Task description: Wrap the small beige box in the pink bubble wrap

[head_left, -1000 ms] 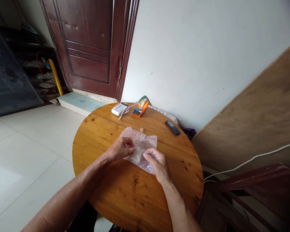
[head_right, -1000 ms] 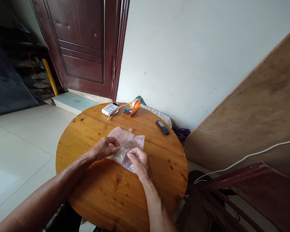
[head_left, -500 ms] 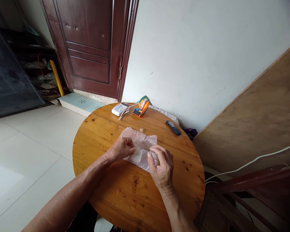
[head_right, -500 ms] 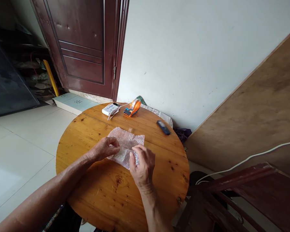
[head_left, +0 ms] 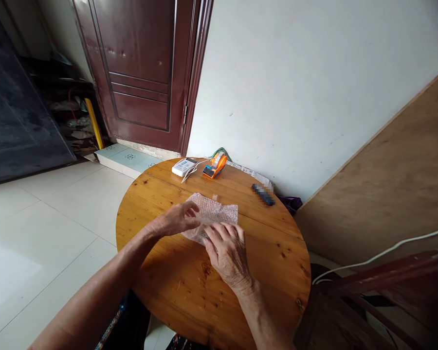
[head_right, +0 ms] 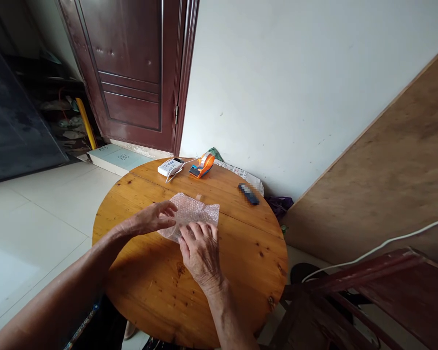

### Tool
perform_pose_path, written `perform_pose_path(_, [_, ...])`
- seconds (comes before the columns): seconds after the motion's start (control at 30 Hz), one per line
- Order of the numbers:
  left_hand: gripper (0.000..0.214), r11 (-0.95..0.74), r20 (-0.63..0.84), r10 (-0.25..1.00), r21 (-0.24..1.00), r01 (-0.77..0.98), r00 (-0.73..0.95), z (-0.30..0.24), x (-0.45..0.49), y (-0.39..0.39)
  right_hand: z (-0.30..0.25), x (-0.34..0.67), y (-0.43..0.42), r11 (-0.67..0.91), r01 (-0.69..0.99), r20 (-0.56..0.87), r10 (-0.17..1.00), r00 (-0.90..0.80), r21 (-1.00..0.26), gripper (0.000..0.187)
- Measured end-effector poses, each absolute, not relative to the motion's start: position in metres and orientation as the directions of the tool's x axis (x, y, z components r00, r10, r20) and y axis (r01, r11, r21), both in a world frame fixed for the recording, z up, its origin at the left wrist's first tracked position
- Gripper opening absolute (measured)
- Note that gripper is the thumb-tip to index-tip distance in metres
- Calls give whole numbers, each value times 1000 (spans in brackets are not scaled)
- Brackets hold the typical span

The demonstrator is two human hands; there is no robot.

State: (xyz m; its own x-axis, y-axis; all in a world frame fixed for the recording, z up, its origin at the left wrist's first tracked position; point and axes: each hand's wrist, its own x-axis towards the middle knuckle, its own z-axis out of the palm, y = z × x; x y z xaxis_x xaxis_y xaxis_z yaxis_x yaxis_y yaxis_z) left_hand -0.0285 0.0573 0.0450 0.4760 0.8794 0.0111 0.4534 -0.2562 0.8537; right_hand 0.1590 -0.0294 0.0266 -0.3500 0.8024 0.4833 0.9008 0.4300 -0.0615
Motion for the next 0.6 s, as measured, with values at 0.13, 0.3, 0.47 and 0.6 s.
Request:
perform_pose_path(0.13, [39, -254, 3, 913, 785, 565, 407, 39, -43, 60, 26, 155, -29, 399, 917, 446, 823, -351, -14, 29])
perform_pose_path(0.3, [29, -237, 7, 952, 648, 724, 306, 17, -35, 64, 27, 151, -29, 354, 933, 434, 833, -343, 58, 28])
perform_pose_path(0.47, [40, -232, 61, 969, 548, 804, 238, 19, -32, 59, 32, 146, -29, 333, 931, 405, 838, -366, 152, 31])
perform_pose_path(0.6, [50, -146, -16, 985, 480, 865, 174, 25, -40, 60, 41, 143, -27, 357, 907, 343, 842, -416, 225, 29])
